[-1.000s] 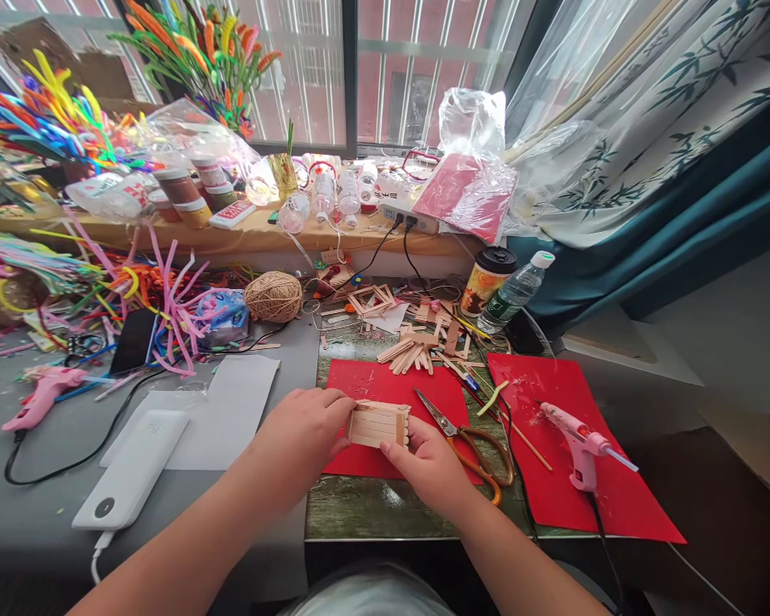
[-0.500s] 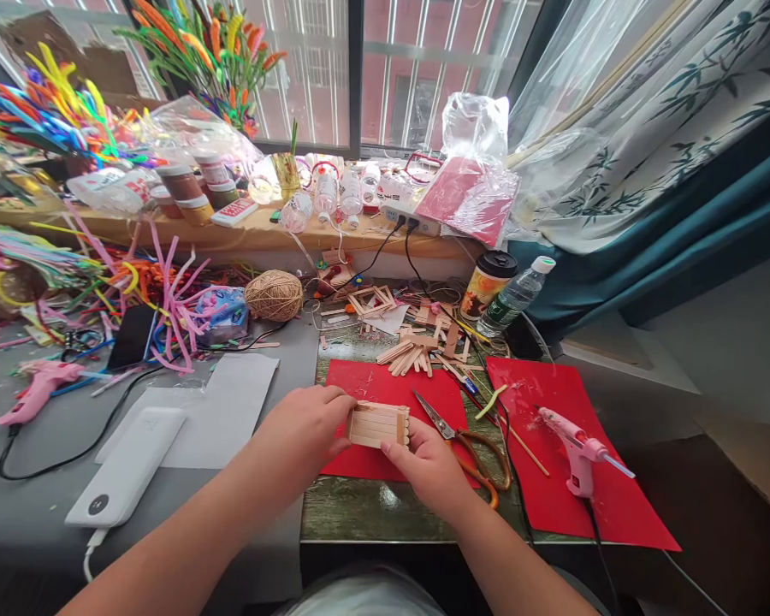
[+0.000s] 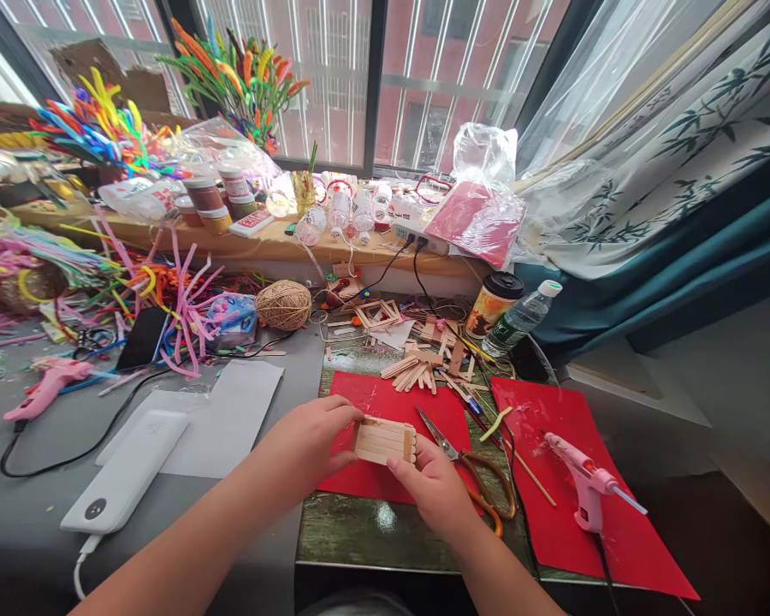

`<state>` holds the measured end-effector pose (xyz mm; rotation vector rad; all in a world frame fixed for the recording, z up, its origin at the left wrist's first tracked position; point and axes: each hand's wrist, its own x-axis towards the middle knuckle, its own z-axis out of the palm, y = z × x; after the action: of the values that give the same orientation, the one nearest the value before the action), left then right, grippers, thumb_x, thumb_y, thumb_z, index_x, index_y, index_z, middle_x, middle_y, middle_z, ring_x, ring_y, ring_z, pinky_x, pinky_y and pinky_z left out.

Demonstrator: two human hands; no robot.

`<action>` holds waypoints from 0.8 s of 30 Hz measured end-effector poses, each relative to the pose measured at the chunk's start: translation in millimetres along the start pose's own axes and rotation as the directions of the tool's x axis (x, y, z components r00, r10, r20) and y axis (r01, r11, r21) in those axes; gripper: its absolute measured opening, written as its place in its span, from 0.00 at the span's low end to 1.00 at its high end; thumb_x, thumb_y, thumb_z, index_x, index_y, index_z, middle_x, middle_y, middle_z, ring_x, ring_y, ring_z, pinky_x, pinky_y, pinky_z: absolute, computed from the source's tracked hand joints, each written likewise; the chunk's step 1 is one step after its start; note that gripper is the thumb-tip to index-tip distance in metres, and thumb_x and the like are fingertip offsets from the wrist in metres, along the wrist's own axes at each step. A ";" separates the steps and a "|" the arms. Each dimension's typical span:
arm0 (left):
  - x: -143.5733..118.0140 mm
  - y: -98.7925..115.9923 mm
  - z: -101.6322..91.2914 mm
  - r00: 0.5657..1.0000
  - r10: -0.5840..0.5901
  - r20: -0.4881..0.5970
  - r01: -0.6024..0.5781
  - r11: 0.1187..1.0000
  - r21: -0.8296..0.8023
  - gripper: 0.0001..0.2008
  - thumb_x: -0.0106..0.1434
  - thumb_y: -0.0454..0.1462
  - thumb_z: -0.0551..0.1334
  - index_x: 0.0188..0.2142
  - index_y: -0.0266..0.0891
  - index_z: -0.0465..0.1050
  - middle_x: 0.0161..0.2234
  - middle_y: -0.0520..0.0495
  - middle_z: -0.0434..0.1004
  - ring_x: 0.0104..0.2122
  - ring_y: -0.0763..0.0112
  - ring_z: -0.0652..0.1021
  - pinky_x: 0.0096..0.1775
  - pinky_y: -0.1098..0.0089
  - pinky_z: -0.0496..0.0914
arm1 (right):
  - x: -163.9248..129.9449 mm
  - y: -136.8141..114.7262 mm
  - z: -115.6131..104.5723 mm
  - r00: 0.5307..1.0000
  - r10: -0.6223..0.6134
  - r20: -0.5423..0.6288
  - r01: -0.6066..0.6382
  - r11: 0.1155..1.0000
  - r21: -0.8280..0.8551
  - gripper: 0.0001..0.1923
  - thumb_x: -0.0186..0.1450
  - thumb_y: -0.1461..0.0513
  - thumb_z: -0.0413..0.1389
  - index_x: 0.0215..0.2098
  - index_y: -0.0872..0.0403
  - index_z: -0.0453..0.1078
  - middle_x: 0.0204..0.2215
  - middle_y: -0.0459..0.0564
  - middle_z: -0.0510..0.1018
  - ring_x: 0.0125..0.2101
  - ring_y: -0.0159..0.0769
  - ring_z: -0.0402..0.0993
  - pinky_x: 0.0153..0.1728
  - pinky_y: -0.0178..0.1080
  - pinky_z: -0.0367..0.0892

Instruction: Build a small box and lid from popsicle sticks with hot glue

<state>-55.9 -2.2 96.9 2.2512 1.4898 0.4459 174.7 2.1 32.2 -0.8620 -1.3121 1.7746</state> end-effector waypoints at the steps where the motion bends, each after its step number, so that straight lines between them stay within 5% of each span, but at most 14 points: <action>1: -0.3 -0.3 0.6 1.000 0.000 -0.003 0.000 1.000 -0.016 0.20 0.60 0.33 0.72 0.52 0.42 0.75 0.51 0.42 0.79 0.49 0.59 0.80 0.51 0.61 0.75 | 0.1 0.2 -0.2 1.000 -0.002 0.002 0.002 1.000 -0.002 0.23 0.68 0.51 0.64 0.59 0.49 0.75 0.56 0.54 0.81 0.57 0.50 0.76 0.65 0.56 0.62; 10: -7.0 -1.3 8.8 0.989 -0.124 -0.075 0.093 0.940 -0.328 0.31 0.58 0.38 0.74 0.59 0.45 0.69 0.56 0.43 0.76 0.52 0.60 0.77 0.54 0.60 0.72 | -1.3 3.0 -1.2 0.998 -0.010 -0.057 0.010 1.000 0.010 0.22 0.68 0.50 0.63 0.56 0.49 0.77 0.54 0.55 0.82 0.56 0.51 0.78 0.63 0.55 0.66; 14: -6.8 -6.0 24.1 0.954 -0.299 0.001 0.227 0.721 -0.654 0.18 0.67 0.49 0.65 0.49 0.41 0.73 0.45 0.44 0.79 0.42 0.64 0.78 0.44 0.65 0.72 | -2.8 8.7 -1.0 0.994 -0.046 -0.103 0.053 0.997 0.059 0.22 0.67 0.51 0.65 0.56 0.49 0.77 0.55 0.55 0.82 0.56 0.50 0.78 0.63 0.54 0.66; 18: -2.5 -7.9 37.9 0.942 -0.305 0.140 0.270 0.440 -0.857 0.19 0.66 0.51 0.65 0.42 0.38 0.76 0.41 0.44 0.81 0.41 0.65 0.78 0.45 0.66 0.71 | -3.3 14.0 -0.4 0.991 -0.066 -0.115 0.070 0.997 0.031 0.22 0.66 0.50 0.65 0.56 0.48 0.77 0.55 0.55 0.82 0.56 0.51 0.78 0.63 0.55 0.67; 24: -0.5 -8.4 46.7 0.923 -0.323 0.207 0.301 0.277 -0.913 0.18 0.63 0.50 0.69 0.39 0.37 0.80 0.38 0.45 0.83 0.38 0.66 0.78 0.45 0.68 0.70 | -2.3 20.1 -0.8 0.996 -0.054 -0.077 0.055 0.998 0.017 0.21 0.68 0.52 0.63 0.58 0.47 0.76 0.56 0.54 0.81 0.57 0.51 0.77 0.64 0.55 0.66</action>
<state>-40.7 -7.0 52.2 0.9641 1.1262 0.9093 173.0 -3.3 12.8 -0.8673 -1.2558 1.6927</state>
